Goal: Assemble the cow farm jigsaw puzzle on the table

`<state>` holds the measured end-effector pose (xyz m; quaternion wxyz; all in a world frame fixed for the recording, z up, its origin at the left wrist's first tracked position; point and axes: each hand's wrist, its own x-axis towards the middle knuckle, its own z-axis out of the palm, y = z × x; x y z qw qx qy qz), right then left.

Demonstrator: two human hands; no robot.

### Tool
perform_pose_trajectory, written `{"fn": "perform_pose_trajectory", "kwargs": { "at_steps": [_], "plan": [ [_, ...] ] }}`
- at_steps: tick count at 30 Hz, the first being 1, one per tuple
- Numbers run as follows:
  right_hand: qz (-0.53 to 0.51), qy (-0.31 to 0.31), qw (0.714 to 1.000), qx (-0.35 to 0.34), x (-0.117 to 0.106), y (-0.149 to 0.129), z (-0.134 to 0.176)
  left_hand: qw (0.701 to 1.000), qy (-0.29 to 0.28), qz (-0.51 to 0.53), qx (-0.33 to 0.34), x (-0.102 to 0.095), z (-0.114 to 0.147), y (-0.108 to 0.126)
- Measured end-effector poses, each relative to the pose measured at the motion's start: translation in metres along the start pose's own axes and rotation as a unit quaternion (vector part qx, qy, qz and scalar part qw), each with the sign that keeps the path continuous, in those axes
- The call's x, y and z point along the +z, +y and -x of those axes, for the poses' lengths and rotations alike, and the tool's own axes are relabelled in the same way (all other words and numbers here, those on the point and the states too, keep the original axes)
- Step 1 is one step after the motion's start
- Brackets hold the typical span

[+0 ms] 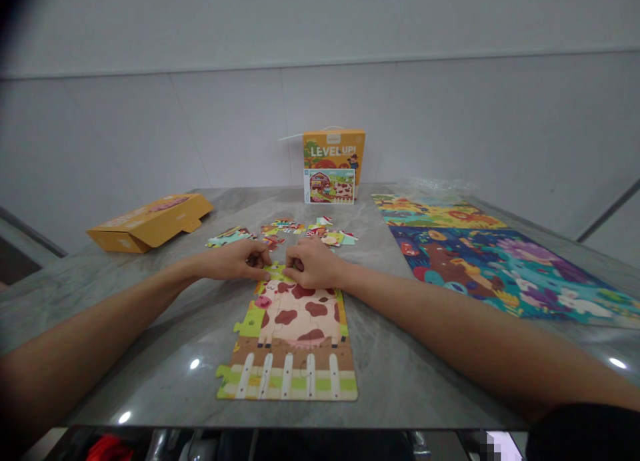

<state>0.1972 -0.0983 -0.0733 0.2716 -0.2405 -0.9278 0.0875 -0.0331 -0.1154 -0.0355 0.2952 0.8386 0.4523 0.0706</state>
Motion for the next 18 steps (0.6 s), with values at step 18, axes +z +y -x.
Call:
{"fn": "perform_pose_trajectory", "kwargs": {
  "at_steps": [18],
  "plan": [
    [-0.045, 0.003, 0.998, -0.043, -0.0007, 0.0025, 0.0015, 0.995, -0.016, -0.003, 0.102, 0.0002, 0.0011, -0.0004]
  ]
}}
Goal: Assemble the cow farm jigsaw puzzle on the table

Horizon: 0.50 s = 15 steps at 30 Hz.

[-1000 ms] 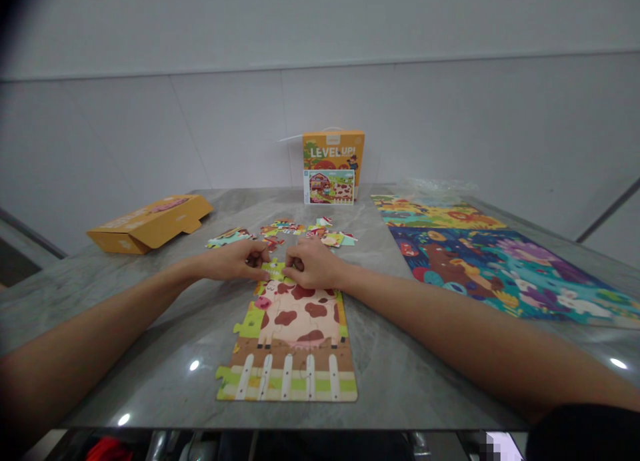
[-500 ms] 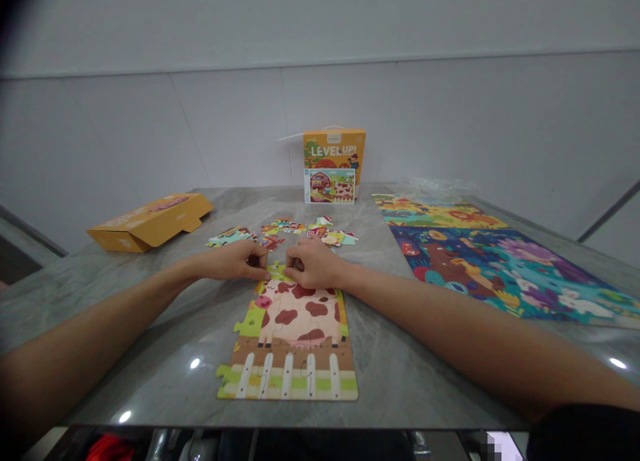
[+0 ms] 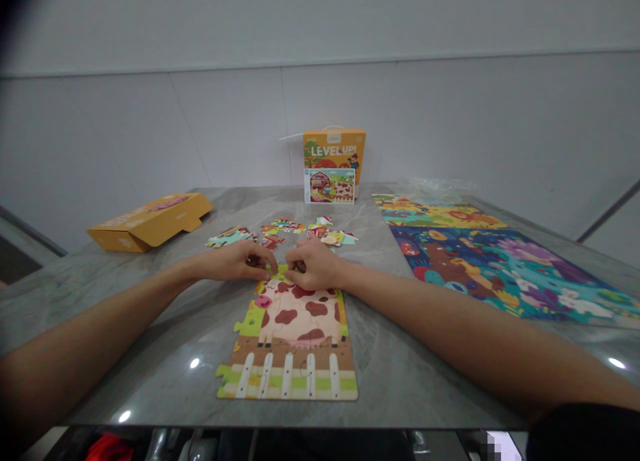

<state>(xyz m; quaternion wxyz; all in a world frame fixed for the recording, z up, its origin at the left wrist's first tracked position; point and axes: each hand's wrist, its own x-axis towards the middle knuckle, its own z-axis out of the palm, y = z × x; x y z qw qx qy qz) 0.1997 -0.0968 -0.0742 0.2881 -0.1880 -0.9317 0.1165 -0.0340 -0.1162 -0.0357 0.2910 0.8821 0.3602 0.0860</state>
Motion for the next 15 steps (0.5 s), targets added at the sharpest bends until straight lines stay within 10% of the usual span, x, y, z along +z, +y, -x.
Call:
{"fn": "perform_pose_trajectory", "kwargs": {
  "at_steps": [15],
  "plan": [
    [0.057, -0.057, 0.996, -0.038, -0.002, -0.003, -0.002, 0.999, -0.019, 0.004, 0.032, 0.003, -0.002, -0.01]
  ]
}}
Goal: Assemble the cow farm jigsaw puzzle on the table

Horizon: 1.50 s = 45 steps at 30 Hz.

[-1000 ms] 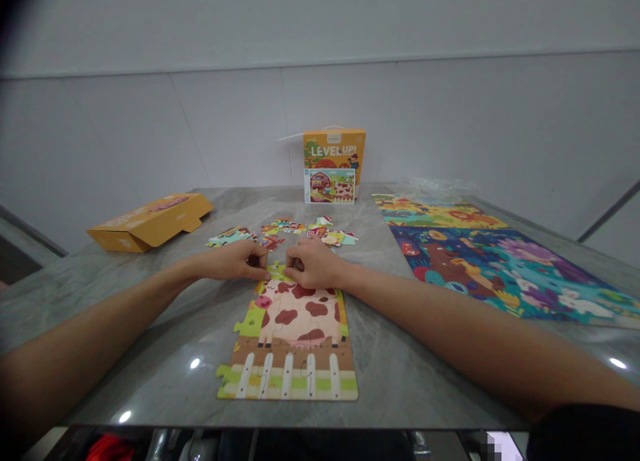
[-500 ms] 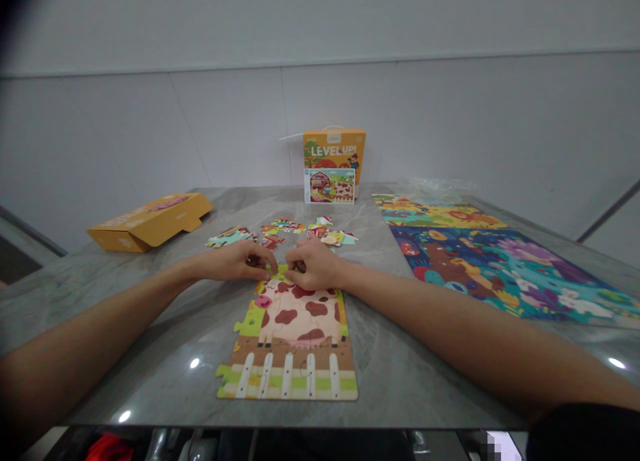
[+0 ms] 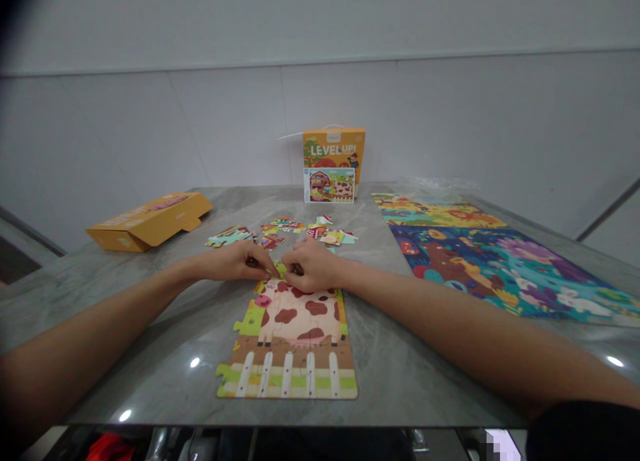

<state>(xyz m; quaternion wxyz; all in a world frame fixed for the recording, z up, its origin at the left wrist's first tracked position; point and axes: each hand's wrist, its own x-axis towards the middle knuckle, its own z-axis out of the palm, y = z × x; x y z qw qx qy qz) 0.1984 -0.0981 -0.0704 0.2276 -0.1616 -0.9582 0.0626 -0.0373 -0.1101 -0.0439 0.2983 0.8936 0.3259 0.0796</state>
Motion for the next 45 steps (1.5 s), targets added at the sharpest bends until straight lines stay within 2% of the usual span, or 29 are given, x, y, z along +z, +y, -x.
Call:
{"fn": "perform_pose_trajectory", "kwargs": {
  "at_steps": [9, 14, 16, 17, 19, 21, 22, 25, 27, 30, 33, 45],
  "plan": [
    [0.017, -0.022, 1.0, -0.011, -0.003, -0.002, -0.003, 1.0, -0.004, 0.013, -0.014, 0.0, 0.001, 0.004],
    [-0.015, -0.033, 0.999, -0.009, -0.005, -0.004, -0.002, 1.0, -0.009, -0.005, -0.021, 0.0, 0.001, 0.008],
    [-0.024, -0.03, 0.999, -0.008, -0.004, -0.003, -0.002, 0.998, 0.016, -0.052, -0.031, -0.003, 0.001, 0.01],
    [-0.025, -0.026, 0.999, -0.007, -0.004, -0.003, -0.001, 0.993, 0.054, -0.09, -0.049, -0.006, 0.002, 0.01],
    [-0.024, -0.018, 1.0, -0.004, -0.002, -0.002, 0.0, 0.963, 0.172, -0.178, -0.111, -0.015, 0.005, 0.007],
    [-0.027, -0.012, 1.0, -0.003, 0.0, -0.002, 0.001, 0.905, 0.284, -0.25, -0.196, -0.027, 0.01, 0.0],
    [-0.029, -0.009, 1.0, -0.003, 0.0, -0.001, 0.001, 0.876, 0.317, -0.276, -0.237, -0.033, 0.013, -0.005],
    [-0.038, 0.0, 0.999, -0.004, 0.001, -0.001, 0.001, 0.827, 0.328, -0.304, -0.34, -0.045, 0.021, -0.026],
    [-0.044, 0.004, 0.999, -0.004, 0.001, -0.002, 0.0, 0.832, 0.299, -0.26, -0.388, -0.047, 0.025, -0.04],
    [-0.047, 0.009, 0.999, -0.005, 0.002, -0.002, 0.0, 0.852, 0.268, -0.193, -0.406, -0.046, 0.025, -0.056],
    [-0.047, 0.016, 0.999, -0.008, 0.002, -0.001, 0.001, 0.858, 0.277, -0.177, -0.394, -0.045, 0.025, -0.064],
    [-0.037, 0.016, 0.999, -0.012, 0.003, -0.001, 0.002, 0.866, 0.313, -0.085, -0.381, -0.048, 0.028, -0.071]
  ]
}}
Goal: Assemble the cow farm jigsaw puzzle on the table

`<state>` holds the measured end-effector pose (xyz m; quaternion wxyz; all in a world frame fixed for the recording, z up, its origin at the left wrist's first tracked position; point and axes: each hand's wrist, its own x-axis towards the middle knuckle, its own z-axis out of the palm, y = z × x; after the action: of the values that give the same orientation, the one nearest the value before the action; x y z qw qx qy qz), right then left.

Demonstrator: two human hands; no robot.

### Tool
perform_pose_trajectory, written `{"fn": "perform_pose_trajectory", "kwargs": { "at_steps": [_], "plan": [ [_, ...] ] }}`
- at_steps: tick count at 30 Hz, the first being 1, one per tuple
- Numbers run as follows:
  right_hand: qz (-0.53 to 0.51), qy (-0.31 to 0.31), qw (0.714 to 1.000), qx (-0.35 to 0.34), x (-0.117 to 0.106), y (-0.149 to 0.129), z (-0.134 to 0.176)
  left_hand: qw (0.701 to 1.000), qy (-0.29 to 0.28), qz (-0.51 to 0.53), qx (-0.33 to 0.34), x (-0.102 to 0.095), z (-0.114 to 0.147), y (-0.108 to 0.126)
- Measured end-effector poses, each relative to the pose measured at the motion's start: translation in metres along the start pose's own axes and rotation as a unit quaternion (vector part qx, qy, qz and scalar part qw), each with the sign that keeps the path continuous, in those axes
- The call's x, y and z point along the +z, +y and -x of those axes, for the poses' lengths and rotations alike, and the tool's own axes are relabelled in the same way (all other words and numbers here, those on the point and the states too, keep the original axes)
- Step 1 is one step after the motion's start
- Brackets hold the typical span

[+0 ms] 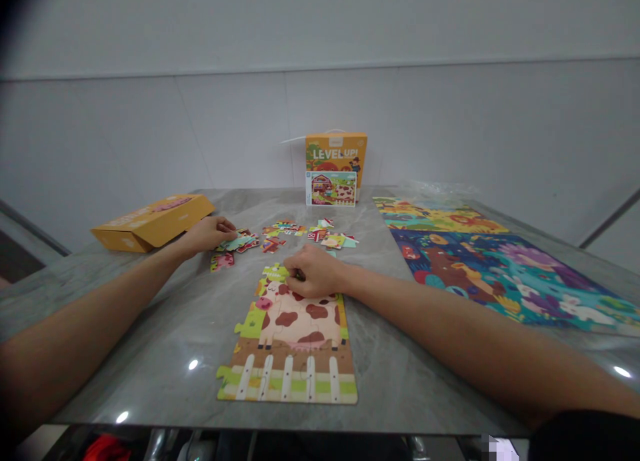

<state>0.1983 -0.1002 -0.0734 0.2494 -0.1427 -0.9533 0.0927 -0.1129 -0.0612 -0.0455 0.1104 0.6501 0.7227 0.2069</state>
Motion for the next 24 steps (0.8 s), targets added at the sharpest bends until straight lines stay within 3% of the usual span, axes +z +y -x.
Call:
{"fn": "perform_pose_trajectory", "kwargs": {
  "at_steps": [5, 10, 12, 14, 17, 20, 24],
  "plan": [
    [-0.004, 0.004, 1.0, 0.009, 0.001, 0.001, 0.001, 1.0, 0.022, 0.01, 0.008, 0.002, -0.004, -0.003],
    [0.002, 0.015, 1.0, 0.006, 0.003, 0.002, 0.002, 0.988, 0.12, -0.017, 0.091, 0.0, 0.002, 0.005],
    [0.0, 0.028, 0.999, 0.022, 0.003, 0.003, 0.001, 0.963, 0.185, -0.015, 0.196, 0.0, 0.008, 0.012],
    [-0.004, 0.054, 0.997, 0.063, 0.003, 0.004, 0.0, 0.911, 0.237, -0.013, 0.336, 0.0, 0.017, 0.021],
    [0.001, 0.103, 0.982, 0.158, 0.003, 0.004, -0.002, 0.835, 0.247, -0.017, 0.491, 0.0, 0.032, 0.036],
    [-0.003, 0.133, 0.965, 0.224, 0.002, 0.003, -0.003, 0.804, 0.229, -0.01, 0.548, 0.002, 0.048, 0.052],
    [-0.009, 0.154, 0.963, 0.222, 0.001, 0.002, -0.003, 0.798, 0.193, 0.001, 0.571, 0.005, 0.062, 0.064]
  ]
}}
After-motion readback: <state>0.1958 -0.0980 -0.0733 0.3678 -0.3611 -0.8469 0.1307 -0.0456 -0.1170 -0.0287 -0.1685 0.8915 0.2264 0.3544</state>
